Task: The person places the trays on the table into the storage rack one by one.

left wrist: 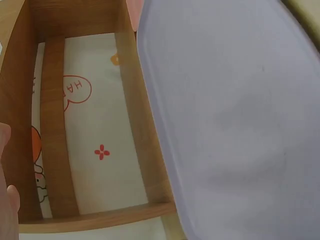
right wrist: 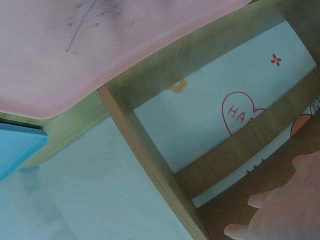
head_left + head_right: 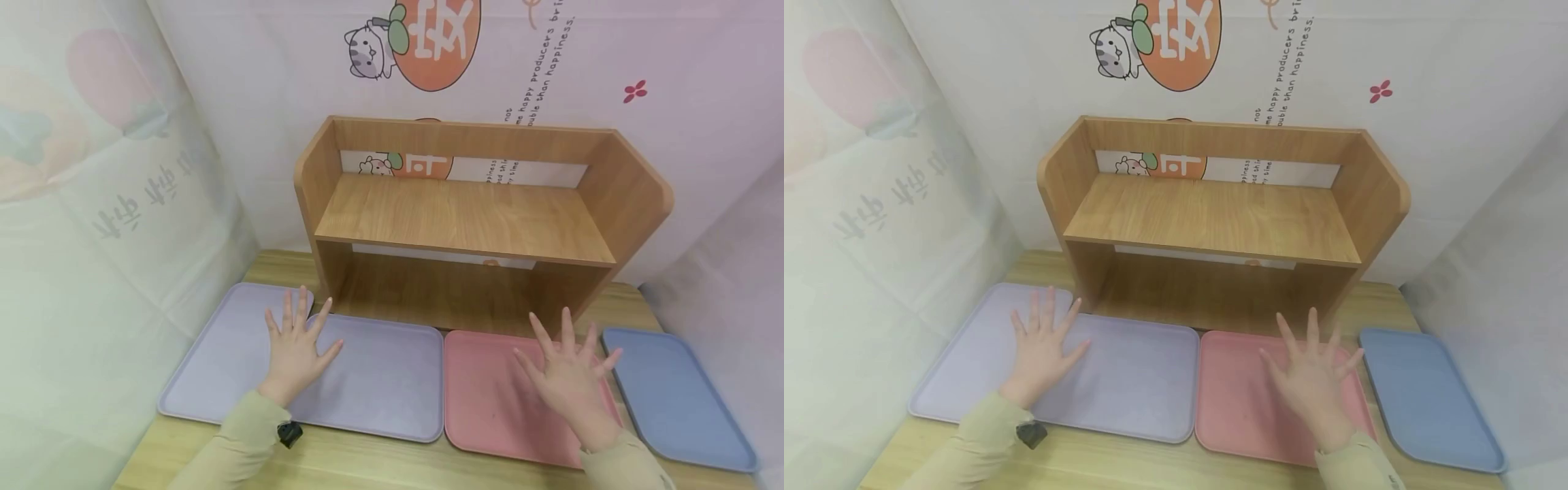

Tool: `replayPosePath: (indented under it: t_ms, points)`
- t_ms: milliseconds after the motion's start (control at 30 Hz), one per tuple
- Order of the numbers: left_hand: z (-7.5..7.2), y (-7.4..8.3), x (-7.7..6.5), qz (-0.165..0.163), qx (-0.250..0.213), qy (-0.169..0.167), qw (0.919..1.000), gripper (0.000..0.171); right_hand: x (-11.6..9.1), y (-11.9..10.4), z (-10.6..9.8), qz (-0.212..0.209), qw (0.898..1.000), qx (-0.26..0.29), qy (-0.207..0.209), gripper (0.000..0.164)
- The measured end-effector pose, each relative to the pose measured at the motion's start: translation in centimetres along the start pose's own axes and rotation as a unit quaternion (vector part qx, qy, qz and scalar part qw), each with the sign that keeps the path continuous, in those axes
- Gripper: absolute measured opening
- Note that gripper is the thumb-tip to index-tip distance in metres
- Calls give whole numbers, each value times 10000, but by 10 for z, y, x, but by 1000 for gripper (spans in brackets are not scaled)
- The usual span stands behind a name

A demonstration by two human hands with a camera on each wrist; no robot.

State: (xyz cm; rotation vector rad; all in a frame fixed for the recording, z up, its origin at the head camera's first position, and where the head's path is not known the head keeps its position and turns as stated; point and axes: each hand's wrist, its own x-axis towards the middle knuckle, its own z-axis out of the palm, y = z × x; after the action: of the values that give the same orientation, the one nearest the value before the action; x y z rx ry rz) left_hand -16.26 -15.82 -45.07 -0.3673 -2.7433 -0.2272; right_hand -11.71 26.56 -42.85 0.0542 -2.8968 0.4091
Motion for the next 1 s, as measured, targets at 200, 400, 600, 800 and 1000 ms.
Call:
replayPosePath:
  t_ms: [200, 400, 600, 800, 1000]
  points:
    - [-4, -9, 4, 173, 98, 94, 9998, 76, -6, 8, 3, -27, 10000, 9, 85, 72]
    - [-18, -19, 13, 77, -20, 54, 10000, 75, -17, 28, 8, -68, 9999, -60, -132, 76]
    - [-34, -28, 32, 384, 167, 718, 9965, 75, -37, 57, 23, -30, 9997, -110, -231, 78]
    - [-51, -34, 58, 466, -244, 1075, 9928, 72, -52, 84, 35, 99, 9991, -166, -372, 80]
    - [-65, -41, 84, 445, -1453, 1073, 9825, 85, -63, 116, 49, 276, 9969, -423, -596, 87]
